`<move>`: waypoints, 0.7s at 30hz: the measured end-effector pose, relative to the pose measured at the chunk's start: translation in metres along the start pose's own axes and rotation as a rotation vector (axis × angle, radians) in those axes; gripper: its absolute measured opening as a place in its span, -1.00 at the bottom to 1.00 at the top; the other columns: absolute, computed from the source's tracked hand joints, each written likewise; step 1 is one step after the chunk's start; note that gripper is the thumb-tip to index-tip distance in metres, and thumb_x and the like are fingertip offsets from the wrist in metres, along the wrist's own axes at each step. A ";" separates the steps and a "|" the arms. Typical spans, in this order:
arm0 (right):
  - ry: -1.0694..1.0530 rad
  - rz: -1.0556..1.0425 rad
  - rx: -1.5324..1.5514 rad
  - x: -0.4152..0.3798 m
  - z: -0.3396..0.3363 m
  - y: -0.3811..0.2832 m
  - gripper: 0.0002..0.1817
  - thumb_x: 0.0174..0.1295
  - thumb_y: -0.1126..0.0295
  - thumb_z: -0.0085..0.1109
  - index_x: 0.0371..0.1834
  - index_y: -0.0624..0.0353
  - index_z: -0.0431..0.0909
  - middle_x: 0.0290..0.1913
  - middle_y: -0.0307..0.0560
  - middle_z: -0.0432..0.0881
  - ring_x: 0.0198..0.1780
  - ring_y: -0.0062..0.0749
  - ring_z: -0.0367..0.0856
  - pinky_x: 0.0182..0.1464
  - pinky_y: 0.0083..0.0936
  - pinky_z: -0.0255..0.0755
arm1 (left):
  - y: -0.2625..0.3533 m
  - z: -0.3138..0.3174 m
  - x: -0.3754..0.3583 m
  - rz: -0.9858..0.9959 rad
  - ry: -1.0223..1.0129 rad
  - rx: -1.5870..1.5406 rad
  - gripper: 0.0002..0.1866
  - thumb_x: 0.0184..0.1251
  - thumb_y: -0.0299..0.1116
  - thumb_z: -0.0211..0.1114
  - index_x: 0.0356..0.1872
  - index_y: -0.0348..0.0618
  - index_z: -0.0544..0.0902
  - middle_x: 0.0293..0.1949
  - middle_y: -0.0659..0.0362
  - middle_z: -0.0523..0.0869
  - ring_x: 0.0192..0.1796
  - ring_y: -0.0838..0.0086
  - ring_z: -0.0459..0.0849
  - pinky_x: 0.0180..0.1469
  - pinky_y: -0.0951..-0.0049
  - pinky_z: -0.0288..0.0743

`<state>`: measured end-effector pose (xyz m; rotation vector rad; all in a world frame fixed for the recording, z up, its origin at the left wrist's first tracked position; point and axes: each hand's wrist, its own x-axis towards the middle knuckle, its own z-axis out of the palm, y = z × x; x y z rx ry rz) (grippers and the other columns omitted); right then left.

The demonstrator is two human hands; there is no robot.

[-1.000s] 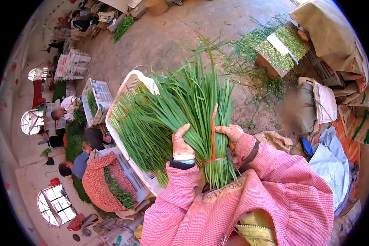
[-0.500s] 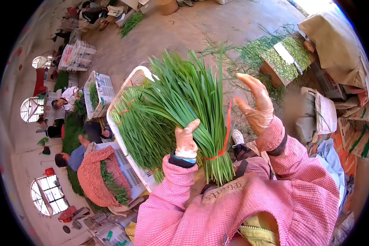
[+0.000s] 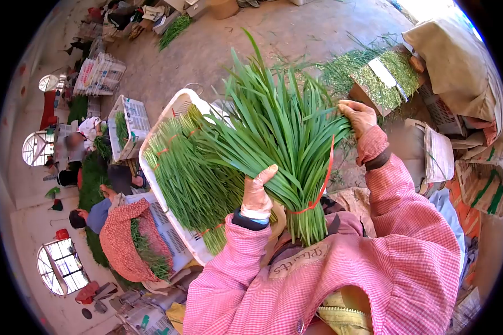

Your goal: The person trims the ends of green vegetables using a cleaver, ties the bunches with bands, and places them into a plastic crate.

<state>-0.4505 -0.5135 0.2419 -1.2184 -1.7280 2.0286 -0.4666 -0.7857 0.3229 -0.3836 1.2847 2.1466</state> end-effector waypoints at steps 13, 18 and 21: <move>-0.505 -1.123 -1.302 -0.084 0.053 -0.094 -0.72 -0.06 0.16 0.19 -0.19 -0.28 0.59 0.35 -0.27 0.11 0.42 -0.22 -0.19 0.36 -0.09 -0.33 | -0.020 0.040 -0.001 0.028 -0.006 0.105 -0.64 -0.01 -0.66 0.23 -0.10 -0.24 0.50 -0.19 0.19 0.58 -0.23 0.42 0.59 -0.13 0.46 0.49; -0.546 -0.984 -1.421 -0.077 0.049 -0.089 -0.94 -0.02 0.32 0.10 -0.51 -0.15 0.58 0.23 -0.33 0.32 0.38 -0.32 0.00 0.35 -0.10 -0.24 | -0.027 0.029 0.005 0.129 -0.007 0.269 -0.62 -0.03 -0.66 0.26 -0.10 -0.23 0.50 -0.22 0.24 0.58 -0.22 0.49 0.54 -0.13 0.53 0.43; -0.011 -0.759 -1.168 -0.026 0.003 -0.082 -0.90 0.10 0.30 0.06 -0.46 -0.01 0.55 0.13 -0.23 0.43 0.29 -0.24 0.17 0.31 -0.16 -0.10 | -0.020 0.033 0.003 0.082 0.015 0.160 -0.62 -0.03 -0.67 0.24 -0.10 -0.23 0.50 -0.20 0.22 0.59 -0.21 0.45 0.56 -0.11 0.48 0.46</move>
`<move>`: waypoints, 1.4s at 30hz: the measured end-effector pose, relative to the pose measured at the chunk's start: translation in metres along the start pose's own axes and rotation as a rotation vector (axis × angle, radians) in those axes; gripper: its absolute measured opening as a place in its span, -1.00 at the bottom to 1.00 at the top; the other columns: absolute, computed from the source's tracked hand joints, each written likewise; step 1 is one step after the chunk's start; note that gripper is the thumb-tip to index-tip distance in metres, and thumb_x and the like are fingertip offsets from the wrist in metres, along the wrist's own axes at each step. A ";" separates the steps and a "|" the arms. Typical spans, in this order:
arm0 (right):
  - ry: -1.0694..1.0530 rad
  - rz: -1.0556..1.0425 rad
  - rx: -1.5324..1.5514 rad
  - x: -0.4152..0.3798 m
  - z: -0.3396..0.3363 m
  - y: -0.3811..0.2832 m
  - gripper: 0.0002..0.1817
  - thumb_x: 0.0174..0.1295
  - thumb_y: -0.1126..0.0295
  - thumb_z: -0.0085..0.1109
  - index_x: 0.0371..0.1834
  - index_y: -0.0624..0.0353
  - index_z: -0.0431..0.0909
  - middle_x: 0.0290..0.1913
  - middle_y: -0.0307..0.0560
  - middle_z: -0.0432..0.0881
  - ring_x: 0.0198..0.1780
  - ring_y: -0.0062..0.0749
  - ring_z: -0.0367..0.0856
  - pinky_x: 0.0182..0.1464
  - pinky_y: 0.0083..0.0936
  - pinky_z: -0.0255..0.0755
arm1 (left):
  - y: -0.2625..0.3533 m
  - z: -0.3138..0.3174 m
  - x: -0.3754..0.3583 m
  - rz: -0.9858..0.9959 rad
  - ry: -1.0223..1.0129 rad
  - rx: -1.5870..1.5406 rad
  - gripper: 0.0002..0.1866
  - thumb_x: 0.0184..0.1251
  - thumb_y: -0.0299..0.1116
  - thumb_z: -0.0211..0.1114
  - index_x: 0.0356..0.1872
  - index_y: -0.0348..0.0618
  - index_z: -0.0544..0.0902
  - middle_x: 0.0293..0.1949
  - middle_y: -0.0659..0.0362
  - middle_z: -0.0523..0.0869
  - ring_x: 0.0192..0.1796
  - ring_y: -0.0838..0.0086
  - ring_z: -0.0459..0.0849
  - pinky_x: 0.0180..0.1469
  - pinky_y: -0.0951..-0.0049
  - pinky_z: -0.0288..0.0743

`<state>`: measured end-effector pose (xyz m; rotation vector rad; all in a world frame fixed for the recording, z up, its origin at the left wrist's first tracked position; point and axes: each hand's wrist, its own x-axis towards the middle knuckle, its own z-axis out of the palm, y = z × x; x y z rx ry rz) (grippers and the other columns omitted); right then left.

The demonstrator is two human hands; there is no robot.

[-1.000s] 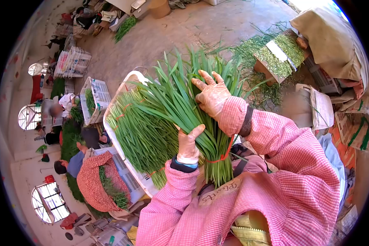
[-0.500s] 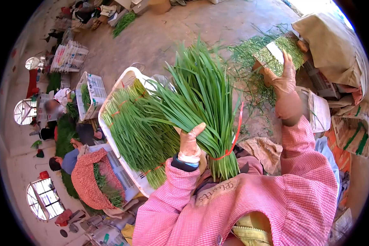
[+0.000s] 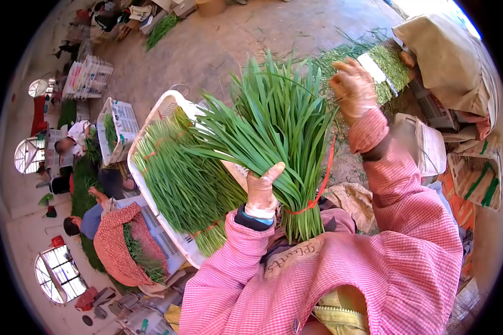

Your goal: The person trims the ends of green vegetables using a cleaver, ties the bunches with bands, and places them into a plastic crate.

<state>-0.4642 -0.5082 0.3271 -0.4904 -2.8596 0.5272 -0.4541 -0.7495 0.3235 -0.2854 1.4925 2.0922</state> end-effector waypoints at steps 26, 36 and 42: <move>-0.370 0.771 1.636 -0.065 0.066 -0.084 -0.37 -0.02 0.46 0.29 0.13 0.27 0.22 -0.10 0.03 0.53 -0.07 -0.25 0.52 -0.03 -0.35 0.44 | 0.033 -0.011 0.016 -0.170 -0.038 0.020 -0.66 0.10 -0.55 0.16 -0.04 -0.31 0.44 -0.15 0.02 0.59 -0.14 0.23 0.60 -0.06 0.22 0.51; -0.295 1.012 1.879 -0.094 0.094 -0.068 -0.72 0.04 0.59 0.16 -0.13 0.28 0.45 -0.28 -0.04 0.60 -0.34 -0.24 0.60 -0.33 -0.31 0.56 | 0.015 -0.055 0.001 -0.299 0.060 -0.279 -0.60 0.09 -0.61 0.14 0.02 -0.29 0.39 -0.05 0.00 0.54 -0.03 0.17 0.55 0.07 0.15 0.43; -0.330 0.776 1.670 -0.104 0.094 -0.045 -0.30 -0.07 0.40 0.35 0.15 0.30 0.21 -0.06 0.06 0.51 -0.01 -0.22 0.48 0.07 -0.35 0.35 | 0.024 -0.052 0.012 -0.335 0.109 -0.303 -0.65 0.07 -0.61 0.15 -0.04 -0.28 0.44 -0.12 0.02 0.58 -0.07 0.17 0.57 0.05 0.14 0.44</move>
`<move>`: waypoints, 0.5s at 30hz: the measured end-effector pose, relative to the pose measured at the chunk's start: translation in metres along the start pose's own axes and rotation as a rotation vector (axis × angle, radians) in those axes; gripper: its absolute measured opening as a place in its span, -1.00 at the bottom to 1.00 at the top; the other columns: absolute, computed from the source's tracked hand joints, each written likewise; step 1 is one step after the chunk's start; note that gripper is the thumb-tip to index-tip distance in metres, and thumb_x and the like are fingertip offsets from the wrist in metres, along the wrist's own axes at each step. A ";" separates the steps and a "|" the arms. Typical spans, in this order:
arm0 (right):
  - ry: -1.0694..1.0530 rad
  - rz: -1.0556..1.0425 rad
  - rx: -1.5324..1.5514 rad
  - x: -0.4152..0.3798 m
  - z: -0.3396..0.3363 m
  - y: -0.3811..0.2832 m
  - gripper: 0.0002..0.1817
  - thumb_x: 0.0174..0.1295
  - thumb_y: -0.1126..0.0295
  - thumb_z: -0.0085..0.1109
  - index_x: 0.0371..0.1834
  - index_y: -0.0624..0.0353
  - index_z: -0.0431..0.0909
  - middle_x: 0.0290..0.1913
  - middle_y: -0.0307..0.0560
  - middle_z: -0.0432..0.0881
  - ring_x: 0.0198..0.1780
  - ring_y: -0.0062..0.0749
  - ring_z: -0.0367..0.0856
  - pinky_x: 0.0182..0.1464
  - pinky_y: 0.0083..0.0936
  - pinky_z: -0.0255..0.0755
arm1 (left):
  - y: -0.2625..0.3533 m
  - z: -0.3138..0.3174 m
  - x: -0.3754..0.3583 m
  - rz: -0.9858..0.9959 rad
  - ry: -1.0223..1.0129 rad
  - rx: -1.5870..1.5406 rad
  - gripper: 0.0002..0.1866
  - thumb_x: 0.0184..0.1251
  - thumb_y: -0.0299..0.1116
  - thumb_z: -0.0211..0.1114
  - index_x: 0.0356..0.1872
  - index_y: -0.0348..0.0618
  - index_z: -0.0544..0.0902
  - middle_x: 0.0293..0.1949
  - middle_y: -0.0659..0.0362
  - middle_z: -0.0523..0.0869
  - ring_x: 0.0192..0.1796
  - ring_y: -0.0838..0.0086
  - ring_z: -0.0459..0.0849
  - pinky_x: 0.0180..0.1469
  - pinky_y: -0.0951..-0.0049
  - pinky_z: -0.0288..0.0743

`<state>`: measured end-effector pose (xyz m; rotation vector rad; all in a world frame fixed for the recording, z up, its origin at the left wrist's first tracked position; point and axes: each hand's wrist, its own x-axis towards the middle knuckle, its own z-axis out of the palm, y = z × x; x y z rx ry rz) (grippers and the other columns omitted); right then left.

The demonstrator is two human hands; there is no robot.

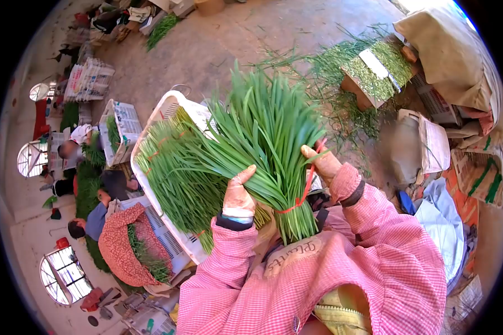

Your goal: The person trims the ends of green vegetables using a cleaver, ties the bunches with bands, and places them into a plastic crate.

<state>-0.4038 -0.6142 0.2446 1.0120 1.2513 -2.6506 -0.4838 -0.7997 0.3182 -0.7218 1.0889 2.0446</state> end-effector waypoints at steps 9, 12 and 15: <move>-0.037 -1.233 -1.511 -0.014 -0.048 -0.032 0.07 -0.47 0.15 0.45 0.25 0.12 0.09 0.29 0.14 0.09 0.33 0.04 0.01 0.31 -0.03 -0.12 | 0.072 0.004 0.036 -0.183 -0.233 -0.151 -0.73 0.18 -0.39 0.08 -0.14 -0.35 0.50 -0.18 -0.09 0.62 -0.13 0.07 0.59 0.03 0.06 0.41; 0.002 -1.526 -1.334 0.008 -0.017 -0.026 -0.30 -0.14 0.21 0.22 0.14 0.12 0.22 0.23 0.12 0.20 0.28 0.07 0.13 0.28 0.01 -0.04 | 0.076 0.032 0.021 -0.136 -0.265 -0.151 -0.71 0.19 -0.37 0.08 -0.13 -0.35 0.50 -0.17 -0.10 0.61 -0.12 0.09 0.59 0.04 0.07 0.41; 0.022 -1.691 -0.990 -0.007 0.032 -0.054 -0.37 -0.10 0.23 0.20 0.13 0.07 0.28 0.21 0.12 0.25 0.25 0.09 0.18 0.25 0.03 0.00 | 0.082 0.058 0.006 -0.068 -0.226 -0.071 -0.79 0.18 -0.36 0.12 -0.23 -0.27 0.54 -0.25 0.00 0.65 -0.21 0.15 0.62 -0.04 0.12 0.47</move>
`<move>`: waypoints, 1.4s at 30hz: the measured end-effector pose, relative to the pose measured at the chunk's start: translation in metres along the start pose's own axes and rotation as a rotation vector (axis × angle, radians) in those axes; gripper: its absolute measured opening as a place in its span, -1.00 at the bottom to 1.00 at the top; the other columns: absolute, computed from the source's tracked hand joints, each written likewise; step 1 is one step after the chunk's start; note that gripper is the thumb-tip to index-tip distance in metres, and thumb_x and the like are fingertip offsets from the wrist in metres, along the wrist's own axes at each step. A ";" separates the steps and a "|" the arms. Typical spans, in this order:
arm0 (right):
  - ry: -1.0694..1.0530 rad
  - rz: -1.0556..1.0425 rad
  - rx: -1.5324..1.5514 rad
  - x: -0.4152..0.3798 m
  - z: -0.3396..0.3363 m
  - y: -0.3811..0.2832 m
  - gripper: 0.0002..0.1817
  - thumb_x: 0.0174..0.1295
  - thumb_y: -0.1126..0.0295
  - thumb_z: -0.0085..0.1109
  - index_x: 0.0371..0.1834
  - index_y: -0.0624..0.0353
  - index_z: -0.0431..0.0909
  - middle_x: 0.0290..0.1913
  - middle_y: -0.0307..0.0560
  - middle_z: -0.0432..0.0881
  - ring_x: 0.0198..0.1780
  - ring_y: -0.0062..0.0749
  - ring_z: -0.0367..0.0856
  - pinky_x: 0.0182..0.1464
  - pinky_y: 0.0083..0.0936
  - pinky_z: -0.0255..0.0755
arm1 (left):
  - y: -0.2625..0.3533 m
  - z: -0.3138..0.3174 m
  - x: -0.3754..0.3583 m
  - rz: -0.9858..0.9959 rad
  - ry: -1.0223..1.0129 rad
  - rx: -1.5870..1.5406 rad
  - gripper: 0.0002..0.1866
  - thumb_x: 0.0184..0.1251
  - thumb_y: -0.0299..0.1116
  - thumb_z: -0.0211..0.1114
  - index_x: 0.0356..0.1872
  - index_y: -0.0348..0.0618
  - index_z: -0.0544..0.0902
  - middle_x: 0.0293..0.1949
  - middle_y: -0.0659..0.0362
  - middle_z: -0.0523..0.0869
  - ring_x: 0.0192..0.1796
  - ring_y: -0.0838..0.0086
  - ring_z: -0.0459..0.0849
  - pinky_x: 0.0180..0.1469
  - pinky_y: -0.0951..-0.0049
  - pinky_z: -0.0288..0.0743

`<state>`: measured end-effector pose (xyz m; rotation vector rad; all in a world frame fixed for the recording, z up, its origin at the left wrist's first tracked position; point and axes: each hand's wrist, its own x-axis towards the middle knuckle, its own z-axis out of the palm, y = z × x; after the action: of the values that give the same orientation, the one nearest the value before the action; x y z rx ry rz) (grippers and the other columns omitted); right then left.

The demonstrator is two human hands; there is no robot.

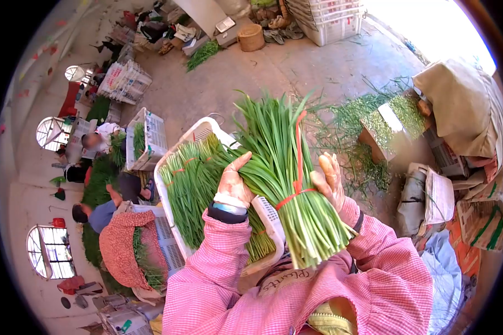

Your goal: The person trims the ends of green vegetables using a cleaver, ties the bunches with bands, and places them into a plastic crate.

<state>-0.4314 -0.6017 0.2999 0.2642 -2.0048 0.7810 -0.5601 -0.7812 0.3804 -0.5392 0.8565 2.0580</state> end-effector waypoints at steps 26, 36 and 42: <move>-0.021 0.541 0.657 0.139 0.040 -0.026 -0.74 0.27 0.27 0.00 -0.17 0.24 0.54 -0.50 -0.24 0.57 -0.50 -0.63 0.47 -0.38 -0.69 0.41 | -0.079 -0.059 -0.066 0.035 -0.575 0.221 -0.42 -0.04 -0.48 0.22 0.11 -0.30 0.34 0.00 -0.04 0.52 0.00 0.19 0.55 0.05 0.20 0.45; 0.097 0.763 -0.474 0.232 -0.111 0.124 -0.54 0.18 0.06 0.03 0.12 -0.04 0.36 -0.40 -0.09 0.60 -0.34 -0.36 0.58 -0.30 -0.40 0.45 | -0.060 -0.074 -0.088 0.038 -0.417 0.225 -0.43 -0.03 -0.47 0.29 0.10 -0.22 0.37 -0.02 0.09 0.55 0.03 0.31 0.52 0.09 0.25 0.41; -0.539 0.641 0.468 0.111 -0.015 -0.032 0.23 -0.19 0.22 0.44 0.34 0.30 -0.40 0.35 0.32 -0.11 0.40 -0.08 -0.18 0.38 -0.39 -0.20 | -0.032 -0.037 -0.089 0.578 -0.101 0.791 -0.36 -0.18 -0.29 0.45 0.02 -0.23 0.44 -0.13 0.21 0.57 -0.09 0.45 0.51 0.04 0.44 0.35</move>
<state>-0.4656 -0.6032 0.4112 0.0938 -2.4158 1.7429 -0.4803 -0.8415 0.3990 0.2787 1.7847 1.9661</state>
